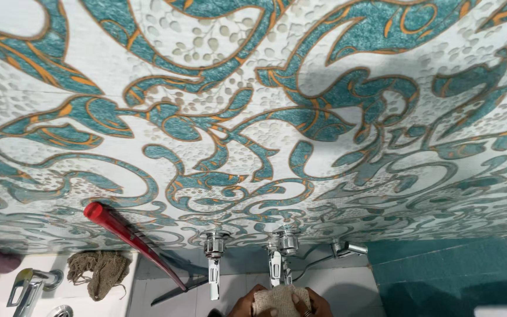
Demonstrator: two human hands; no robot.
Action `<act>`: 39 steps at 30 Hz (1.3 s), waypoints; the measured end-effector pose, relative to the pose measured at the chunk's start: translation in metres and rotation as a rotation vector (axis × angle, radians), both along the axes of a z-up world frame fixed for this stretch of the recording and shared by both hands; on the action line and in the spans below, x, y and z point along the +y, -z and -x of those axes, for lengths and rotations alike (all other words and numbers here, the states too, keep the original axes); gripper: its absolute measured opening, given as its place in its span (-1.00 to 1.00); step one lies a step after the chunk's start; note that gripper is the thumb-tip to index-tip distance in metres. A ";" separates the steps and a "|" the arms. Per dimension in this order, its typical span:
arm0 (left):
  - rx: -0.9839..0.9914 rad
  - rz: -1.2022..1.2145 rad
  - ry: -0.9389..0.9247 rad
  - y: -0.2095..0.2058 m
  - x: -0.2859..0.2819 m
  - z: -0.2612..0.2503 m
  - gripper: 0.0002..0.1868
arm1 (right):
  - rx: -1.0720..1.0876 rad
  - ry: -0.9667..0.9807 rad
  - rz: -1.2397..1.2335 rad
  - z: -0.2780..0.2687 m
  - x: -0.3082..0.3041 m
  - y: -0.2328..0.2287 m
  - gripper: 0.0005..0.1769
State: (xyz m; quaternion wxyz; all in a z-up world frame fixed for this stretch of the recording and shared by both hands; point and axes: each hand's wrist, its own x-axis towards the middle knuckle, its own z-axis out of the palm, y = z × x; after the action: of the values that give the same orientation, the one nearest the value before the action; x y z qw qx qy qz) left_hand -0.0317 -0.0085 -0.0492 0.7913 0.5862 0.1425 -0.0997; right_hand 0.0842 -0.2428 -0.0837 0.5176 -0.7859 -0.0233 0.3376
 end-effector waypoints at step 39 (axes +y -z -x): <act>-0.225 -0.517 -0.758 -0.108 -0.051 -0.064 -0.59 | -0.897 0.016 -0.060 -0.006 0.100 -0.151 -0.32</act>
State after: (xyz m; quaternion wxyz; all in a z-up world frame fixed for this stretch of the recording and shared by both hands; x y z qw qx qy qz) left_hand 0.0328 -0.0591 0.0588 0.6105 0.6779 0.2799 0.2989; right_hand 0.0900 -0.1431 0.0668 0.4816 -0.8392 -0.2492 -0.0413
